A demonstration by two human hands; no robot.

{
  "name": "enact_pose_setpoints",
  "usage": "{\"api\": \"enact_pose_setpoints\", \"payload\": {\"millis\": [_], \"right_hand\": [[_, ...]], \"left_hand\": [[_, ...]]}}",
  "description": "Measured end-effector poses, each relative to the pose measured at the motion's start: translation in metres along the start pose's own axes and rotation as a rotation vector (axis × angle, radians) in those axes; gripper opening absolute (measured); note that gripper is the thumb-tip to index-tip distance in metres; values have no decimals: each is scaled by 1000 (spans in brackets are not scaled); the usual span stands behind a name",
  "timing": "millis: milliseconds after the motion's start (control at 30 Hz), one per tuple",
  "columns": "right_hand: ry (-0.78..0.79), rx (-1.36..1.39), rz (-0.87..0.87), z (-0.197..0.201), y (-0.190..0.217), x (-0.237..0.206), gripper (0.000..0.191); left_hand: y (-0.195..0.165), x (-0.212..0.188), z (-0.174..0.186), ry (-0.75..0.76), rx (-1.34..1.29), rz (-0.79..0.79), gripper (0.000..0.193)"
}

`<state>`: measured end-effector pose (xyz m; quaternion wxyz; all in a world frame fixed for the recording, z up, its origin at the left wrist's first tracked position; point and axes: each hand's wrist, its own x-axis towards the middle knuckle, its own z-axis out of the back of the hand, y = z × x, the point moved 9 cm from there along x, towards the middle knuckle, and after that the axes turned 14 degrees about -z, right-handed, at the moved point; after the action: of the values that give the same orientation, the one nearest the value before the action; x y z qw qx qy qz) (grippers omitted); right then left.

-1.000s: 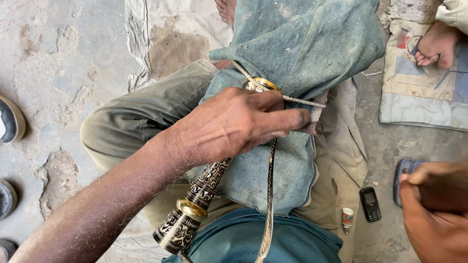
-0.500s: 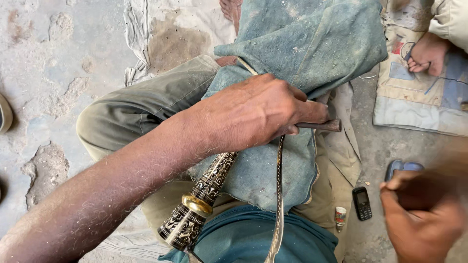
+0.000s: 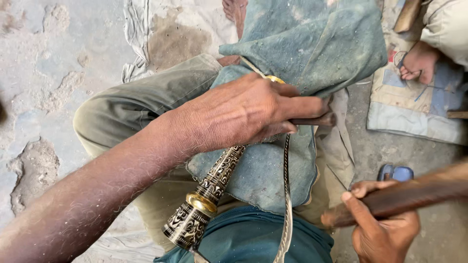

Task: The person sits on the floor and uses a hammer and chisel to shape a decorative metal object. They repeatedly strike the chisel against the metal surface, adjusting the object's position as needed.

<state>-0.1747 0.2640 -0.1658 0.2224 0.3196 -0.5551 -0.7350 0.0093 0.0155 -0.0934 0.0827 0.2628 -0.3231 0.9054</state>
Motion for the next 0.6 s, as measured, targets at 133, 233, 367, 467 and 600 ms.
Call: {"api": "enact_pose_setpoints", "payload": {"millis": [133, 233, 367, 467, 600], "right_hand": [[-35, -134, -75, 0, -1, -1, 43], [20, -239, 25, -6, 15, -3, 39], [-156, -588, 175, 5, 54, -4, 41], [-64, -246, -64, 19, 54, 5, 34], [-244, -1121, 285, 4, 74, -13, 27]], "left_hand": [[9, -14, -5, -26, -32, 21, 35], [6, -17, -5, -57, -35, -18, 34], [1, -16, -6, -20, 69, -40, 39], [-1, -18, -1, -75, 32, -43, 39], [-8, -19, -14, 73, 156, -90, 43]]}}
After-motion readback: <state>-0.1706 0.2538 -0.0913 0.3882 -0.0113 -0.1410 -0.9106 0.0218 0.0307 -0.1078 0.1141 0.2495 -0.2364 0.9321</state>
